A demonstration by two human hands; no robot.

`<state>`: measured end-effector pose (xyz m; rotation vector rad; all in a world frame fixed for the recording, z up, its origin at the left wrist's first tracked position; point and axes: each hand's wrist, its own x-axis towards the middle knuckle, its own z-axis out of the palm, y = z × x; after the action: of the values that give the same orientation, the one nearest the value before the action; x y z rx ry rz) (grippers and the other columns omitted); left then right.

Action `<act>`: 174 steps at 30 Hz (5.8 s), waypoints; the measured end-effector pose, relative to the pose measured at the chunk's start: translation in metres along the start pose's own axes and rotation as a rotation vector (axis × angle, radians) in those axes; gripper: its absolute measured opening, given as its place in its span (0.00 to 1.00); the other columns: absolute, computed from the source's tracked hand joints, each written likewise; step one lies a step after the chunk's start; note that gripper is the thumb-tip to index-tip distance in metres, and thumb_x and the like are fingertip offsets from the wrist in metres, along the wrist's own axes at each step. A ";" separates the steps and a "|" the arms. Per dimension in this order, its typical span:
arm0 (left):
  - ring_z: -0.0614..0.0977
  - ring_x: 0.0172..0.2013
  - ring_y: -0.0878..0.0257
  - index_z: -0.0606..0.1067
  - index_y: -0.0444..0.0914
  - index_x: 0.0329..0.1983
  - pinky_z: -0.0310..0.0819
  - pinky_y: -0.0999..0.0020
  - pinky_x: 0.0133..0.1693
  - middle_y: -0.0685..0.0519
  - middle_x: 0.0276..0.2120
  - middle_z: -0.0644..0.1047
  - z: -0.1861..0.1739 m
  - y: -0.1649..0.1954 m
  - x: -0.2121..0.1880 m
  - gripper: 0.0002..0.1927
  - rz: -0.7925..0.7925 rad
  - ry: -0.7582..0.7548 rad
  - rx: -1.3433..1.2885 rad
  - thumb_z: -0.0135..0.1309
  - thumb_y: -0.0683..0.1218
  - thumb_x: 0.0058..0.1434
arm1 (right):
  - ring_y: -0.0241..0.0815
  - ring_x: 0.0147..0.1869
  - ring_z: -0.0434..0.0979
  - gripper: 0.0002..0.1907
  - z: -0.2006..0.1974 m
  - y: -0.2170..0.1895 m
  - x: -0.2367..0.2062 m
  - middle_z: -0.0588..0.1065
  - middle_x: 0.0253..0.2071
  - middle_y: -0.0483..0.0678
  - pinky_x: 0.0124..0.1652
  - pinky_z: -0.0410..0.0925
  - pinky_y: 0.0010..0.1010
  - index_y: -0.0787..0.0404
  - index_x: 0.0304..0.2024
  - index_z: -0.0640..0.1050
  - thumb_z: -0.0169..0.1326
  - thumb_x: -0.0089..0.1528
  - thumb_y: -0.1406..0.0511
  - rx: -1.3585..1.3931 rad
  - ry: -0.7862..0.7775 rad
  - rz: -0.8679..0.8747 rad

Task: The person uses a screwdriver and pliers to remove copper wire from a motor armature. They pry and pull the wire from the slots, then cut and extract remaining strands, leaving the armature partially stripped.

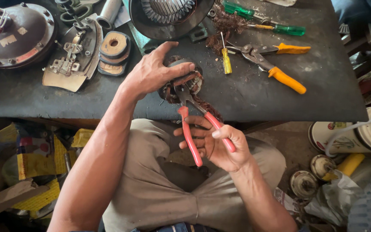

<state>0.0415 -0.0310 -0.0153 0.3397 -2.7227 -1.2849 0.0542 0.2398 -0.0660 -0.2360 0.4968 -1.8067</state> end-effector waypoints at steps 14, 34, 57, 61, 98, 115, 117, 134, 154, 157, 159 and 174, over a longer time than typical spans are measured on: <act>0.85 0.48 0.49 0.67 0.39 0.69 0.76 0.58 0.50 0.41 0.44 0.83 0.002 -0.004 -0.002 0.50 0.180 0.039 -0.024 0.66 0.70 0.49 | 0.65 0.60 0.76 0.36 0.020 0.000 0.001 0.68 0.63 0.75 0.61 0.67 0.50 0.76 0.68 0.64 0.48 0.59 0.63 -0.022 0.089 -0.091; 0.87 0.44 0.50 0.67 0.39 0.69 0.78 0.58 0.47 0.38 0.40 0.83 0.006 0.003 -0.004 0.52 0.105 0.087 -0.043 0.66 0.69 0.47 | 0.46 0.42 0.71 0.24 0.002 0.019 -0.006 0.71 0.56 0.58 0.35 0.70 0.32 0.57 0.59 0.69 0.49 0.59 0.69 0.283 0.157 -0.021; 0.84 0.41 0.44 0.84 0.41 0.47 0.78 0.53 0.45 0.44 0.41 0.84 0.019 0.000 0.013 0.21 0.496 0.283 0.180 0.58 0.61 0.66 | 0.60 0.42 0.72 0.33 0.020 -0.008 -0.025 0.67 0.39 0.57 0.41 0.67 0.46 0.67 0.60 0.67 0.56 0.50 0.71 -1.982 0.229 -0.196; 0.83 0.43 0.41 0.81 0.37 0.54 0.76 0.53 0.47 0.39 0.42 0.82 0.024 0.000 0.006 0.29 0.436 0.213 0.154 0.59 0.64 0.63 | 0.50 0.39 0.74 0.23 0.006 -0.001 -0.033 0.71 0.39 0.55 0.40 0.66 0.39 0.63 0.52 0.72 0.50 0.53 0.71 -1.539 0.216 -0.110; 0.86 0.45 0.49 0.80 0.36 0.54 0.76 0.59 0.49 0.40 0.42 0.83 0.005 0.006 0.003 0.30 0.439 -0.047 -0.004 0.61 0.62 0.59 | 0.37 0.37 0.63 0.20 -0.017 0.016 -0.006 0.71 0.52 0.53 0.31 0.61 0.23 0.54 0.54 0.68 0.48 0.61 0.73 0.172 0.110 0.054; 0.86 0.46 0.49 0.81 0.39 0.53 0.77 0.60 0.50 0.42 0.44 0.83 0.004 -0.001 0.008 0.25 0.366 0.019 0.001 0.58 0.60 0.61 | 0.69 0.34 0.77 0.18 0.018 0.018 -0.001 0.67 0.43 0.64 0.34 0.70 0.57 0.63 0.48 0.69 0.55 0.56 0.68 -2.249 0.552 -0.060; 0.86 0.46 0.49 0.81 0.40 0.53 0.76 0.60 0.50 0.43 0.44 0.83 -0.001 0.000 0.010 0.25 0.343 0.025 -0.002 0.58 0.61 0.62 | 0.70 0.31 0.76 0.21 0.019 0.019 0.002 0.66 0.40 0.65 0.30 0.70 0.58 0.63 0.48 0.69 0.57 0.52 0.68 -2.255 0.497 -0.176; 0.86 0.43 0.50 0.80 0.40 0.56 0.76 0.60 0.48 0.42 0.41 0.83 0.004 0.002 -0.001 0.27 0.421 -0.009 -0.010 0.59 0.60 0.59 | 0.67 0.65 0.74 0.29 -0.019 0.014 -0.041 0.67 0.66 0.75 0.61 0.68 0.54 0.66 0.61 0.70 0.51 0.55 0.66 -0.262 0.095 0.005; 0.88 0.41 0.53 0.79 0.39 0.56 0.78 0.62 0.47 0.43 0.39 0.84 0.002 0.008 -0.007 0.26 0.447 -0.051 -0.023 0.60 0.58 0.60 | 0.37 0.33 0.64 0.15 -0.017 0.043 -0.022 0.71 0.49 0.54 0.27 0.60 0.24 0.56 0.50 0.69 0.46 0.60 0.74 -0.063 0.242 -0.013; 0.87 0.45 0.51 0.79 0.37 0.57 0.78 0.62 0.49 0.41 0.43 0.83 0.006 0.007 -0.004 0.26 0.553 -0.019 -0.024 0.60 0.58 0.62 | 0.44 0.34 0.65 0.17 -0.011 0.041 -0.023 0.71 0.44 0.53 0.32 0.62 0.32 0.58 0.48 0.70 0.46 0.56 0.74 -0.769 0.400 -0.090; 0.87 0.46 0.51 0.80 0.38 0.56 0.77 0.62 0.51 0.42 0.44 0.83 0.007 0.005 -0.002 0.26 0.517 -0.016 -0.042 0.59 0.58 0.63 | 0.54 0.42 0.72 0.16 -0.005 0.040 -0.022 0.70 0.39 0.55 0.44 0.68 0.40 0.61 0.47 0.70 0.48 0.56 0.73 -1.654 0.410 -0.301; 0.86 0.46 0.50 0.80 0.40 0.56 0.75 0.61 0.52 0.43 0.45 0.83 0.006 -0.001 0.003 0.28 0.411 -0.016 -0.074 0.58 0.62 0.60 | 0.47 0.39 0.70 0.14 -0.032 0.046 -0.065 0.69 0.39 0.52 0.40 0.67 0.37 0.64 0.45 0.72 0.47 0.55 0.73 -1.289 0.367 -0.226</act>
<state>0.0379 -0.0274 -0.0197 -0.2284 -2.5607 -1.2628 0.0998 0.2978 -0.1087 -0.8560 1.9221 -1.4876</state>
